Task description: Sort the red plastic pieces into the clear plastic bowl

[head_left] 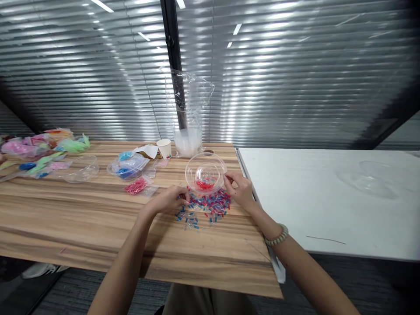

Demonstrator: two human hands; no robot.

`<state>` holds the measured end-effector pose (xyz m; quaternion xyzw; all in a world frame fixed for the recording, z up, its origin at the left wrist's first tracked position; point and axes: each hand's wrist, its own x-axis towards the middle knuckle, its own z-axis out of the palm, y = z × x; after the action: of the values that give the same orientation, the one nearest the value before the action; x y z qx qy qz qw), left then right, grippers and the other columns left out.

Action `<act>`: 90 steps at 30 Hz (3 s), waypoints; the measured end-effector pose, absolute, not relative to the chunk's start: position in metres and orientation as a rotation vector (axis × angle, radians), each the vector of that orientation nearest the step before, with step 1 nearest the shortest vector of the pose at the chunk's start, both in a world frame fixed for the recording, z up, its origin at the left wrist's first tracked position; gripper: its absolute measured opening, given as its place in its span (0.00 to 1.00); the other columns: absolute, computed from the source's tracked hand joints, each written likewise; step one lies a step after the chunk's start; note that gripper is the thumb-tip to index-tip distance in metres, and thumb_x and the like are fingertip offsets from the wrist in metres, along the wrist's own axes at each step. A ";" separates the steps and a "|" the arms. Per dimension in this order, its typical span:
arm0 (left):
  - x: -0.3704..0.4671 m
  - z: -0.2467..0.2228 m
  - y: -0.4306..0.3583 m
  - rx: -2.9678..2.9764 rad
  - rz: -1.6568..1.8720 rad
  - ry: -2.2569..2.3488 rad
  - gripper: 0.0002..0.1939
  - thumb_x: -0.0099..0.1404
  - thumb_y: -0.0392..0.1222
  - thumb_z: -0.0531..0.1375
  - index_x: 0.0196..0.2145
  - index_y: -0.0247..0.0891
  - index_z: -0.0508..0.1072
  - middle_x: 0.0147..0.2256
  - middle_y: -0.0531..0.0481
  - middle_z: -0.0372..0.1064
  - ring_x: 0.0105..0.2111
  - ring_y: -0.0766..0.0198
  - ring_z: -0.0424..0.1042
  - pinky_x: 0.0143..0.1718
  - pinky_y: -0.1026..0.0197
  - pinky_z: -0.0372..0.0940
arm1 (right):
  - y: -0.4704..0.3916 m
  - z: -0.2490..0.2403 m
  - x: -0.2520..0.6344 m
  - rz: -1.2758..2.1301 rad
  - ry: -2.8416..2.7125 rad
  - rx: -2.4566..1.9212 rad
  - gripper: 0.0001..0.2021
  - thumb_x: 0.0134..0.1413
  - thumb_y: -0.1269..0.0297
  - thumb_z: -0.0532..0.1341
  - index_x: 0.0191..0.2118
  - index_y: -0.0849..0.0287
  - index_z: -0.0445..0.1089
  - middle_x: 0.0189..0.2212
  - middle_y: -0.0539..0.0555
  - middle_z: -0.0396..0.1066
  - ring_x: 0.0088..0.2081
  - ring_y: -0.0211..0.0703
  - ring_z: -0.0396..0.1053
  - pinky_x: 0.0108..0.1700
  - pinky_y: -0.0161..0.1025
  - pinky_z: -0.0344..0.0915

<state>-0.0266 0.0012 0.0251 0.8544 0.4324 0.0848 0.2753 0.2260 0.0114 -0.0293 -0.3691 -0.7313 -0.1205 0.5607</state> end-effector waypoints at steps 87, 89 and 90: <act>-0.048 0.002 0.018 2.296 0.356 1.479 0.12 0.49 0.31 0.54 0.27 0.37 0.77 0.27 0.48 0.73 0.29 0.61 0.69 0.30 0.65 0.60 | 0.011 -0.033 0.226 -0.323 -1.725 -0.877 0.05 0.55 0.69 0.55 0.34 0.58 0.68 0.28 0.52 0.73 0.28 0.39 0.71 0.31 0.36 0.68; -0.047 0.002 0.018 2.291 0.334 1.478 0.10 0.49 0.32 0.55 0.27 0.37 0.77 0.27 0.49 0.73 0.28 0.62 0.69 0.29 0.65 0.60 | 0.010 -0.032 0.226 -0.329 -1.726 -0.876 0.05 0.55 0.70 0.55 0.34 0.58 0.68 0.28 0.52 0.73 0.28 0.39 0.71 0.30 0.36 0.68; -0.046 0.002 0.018 2.286 0.324 1.476 0.09 0.49 0.33 0.56 0.26 0.37 0.76 0.26 0.49 0.72 0.28 0.62 0.69 0.29 0.66 0.59 | 0.010 -0.032 0.226 -0.329 -1.729 -0.874 0.05 0.55 0.70 0.55 0.34 0.58 0.68 0.27 0.52 0.73 0.27 0.38 0.70 0.30 0.35 0.67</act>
<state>-0.0462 0.0175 0.0022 0.8175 0.5279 0.1158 0.1992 0.2263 0.0102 -0.0317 -0.3699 -0.7320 -0.1391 0.5550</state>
